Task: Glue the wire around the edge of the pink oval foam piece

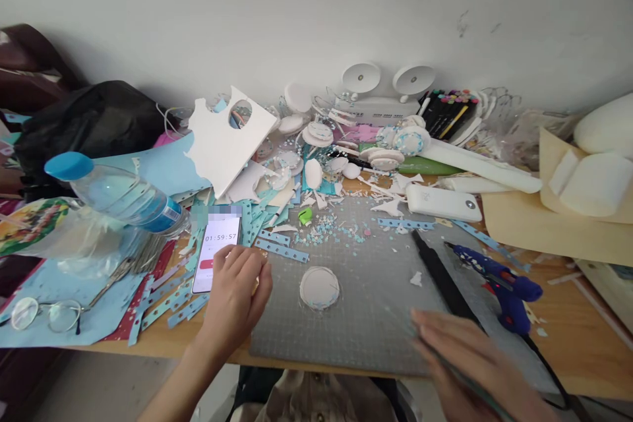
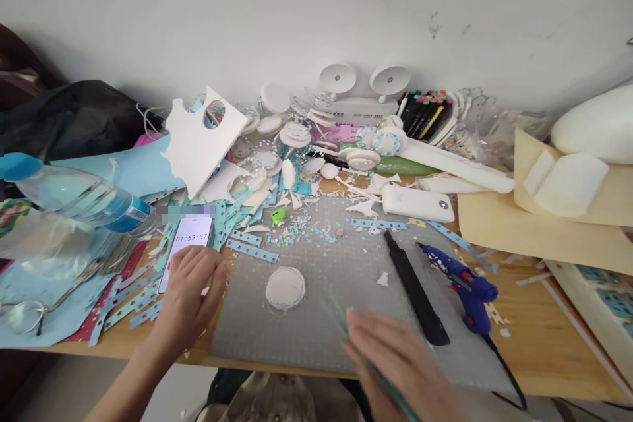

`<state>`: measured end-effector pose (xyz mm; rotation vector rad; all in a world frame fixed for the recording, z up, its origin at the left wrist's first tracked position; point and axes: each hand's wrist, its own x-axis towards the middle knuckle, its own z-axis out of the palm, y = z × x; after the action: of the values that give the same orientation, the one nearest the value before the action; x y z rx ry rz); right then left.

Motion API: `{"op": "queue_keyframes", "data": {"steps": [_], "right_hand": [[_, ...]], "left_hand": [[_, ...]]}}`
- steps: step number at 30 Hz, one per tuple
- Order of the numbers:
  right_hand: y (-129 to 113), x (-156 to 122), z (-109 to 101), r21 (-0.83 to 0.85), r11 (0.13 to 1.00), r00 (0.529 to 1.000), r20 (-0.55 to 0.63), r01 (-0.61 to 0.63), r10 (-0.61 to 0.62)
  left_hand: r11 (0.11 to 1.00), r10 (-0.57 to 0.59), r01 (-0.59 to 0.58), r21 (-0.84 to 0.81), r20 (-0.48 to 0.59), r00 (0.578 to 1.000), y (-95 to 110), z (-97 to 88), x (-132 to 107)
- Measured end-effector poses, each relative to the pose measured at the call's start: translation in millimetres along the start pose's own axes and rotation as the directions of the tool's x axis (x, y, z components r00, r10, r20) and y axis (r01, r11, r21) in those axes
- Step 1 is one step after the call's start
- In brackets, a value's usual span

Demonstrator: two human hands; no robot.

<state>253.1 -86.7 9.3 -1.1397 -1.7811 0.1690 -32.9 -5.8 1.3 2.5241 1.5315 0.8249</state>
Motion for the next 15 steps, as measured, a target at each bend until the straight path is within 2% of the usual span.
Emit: {"op": "queue_keyframes", "data": {"steps": [2, 4, 6, 8, 10, 12, 13, 15], "right_hand": [[10.5, -1.7, 2.3, -0.016, 0.986, 0.968, -0.195, -0.165, 0.158], [22.1, -1.0, 7.4, -0.025, 0.953, 0.909, -0.309, -0.3, 0.279], [35.3, 2.0, 12.3, -0.024, 0.919, 0.873, -0.323, -0.394, 0.366], [47.6, 6.1, 16.3, -0.027, 0.898, 0.865, -0.283, -0.439, 0.414], [56.3, 10.2, 20.3, -0.041, 0.899, 0.88, -0.229, -0.436, 0.416], [60.6, 13.5, 25.3, -0.052, 0.903, 0.894, -0.179, -0.427, 0.412], [61.4, 14.7, 28.2, -0.047, 0.902, 0.895, -0.157, -0.428, 0.417], [61.8, 16.1, 33.9, -0.008, 0.892, 0.885, -0.129, -0.451, 0.447]], "left_hand": [[0.999, -0.022, 0.022, 0.031, 0.008, 1.0, -7.7, 5.5, 1.3], [0.997, -0.075, 0.075, -0.002, -0.021, 0.997, -12.4, 10.7, 1.2], [0.985, -0.131, 0.128, -0.119, -0.02, 0.991, -11.8, 11.2, -0.6], [0.933, -0.144, 0.163, -0.32, 0.082, 0.986, -4.7, 4.4, -4.6], [0.813, -0.049, 0.189, -0.552, 0.258, 0.965, 7.2, -8.5, -10.5], [0.677, 0.181, 0.193, -0.71, 0.415, 0.891, 20.0, -22.3, -17.7], [0.647, 0.239, 0.201, -0.735, 0.446, 0.862, 25.3, -27.6, -21.7], [0.64, 0.269, 0.214, -0.738, 0.476, 0.837, 31.4, -32.7, -31.0]]}}
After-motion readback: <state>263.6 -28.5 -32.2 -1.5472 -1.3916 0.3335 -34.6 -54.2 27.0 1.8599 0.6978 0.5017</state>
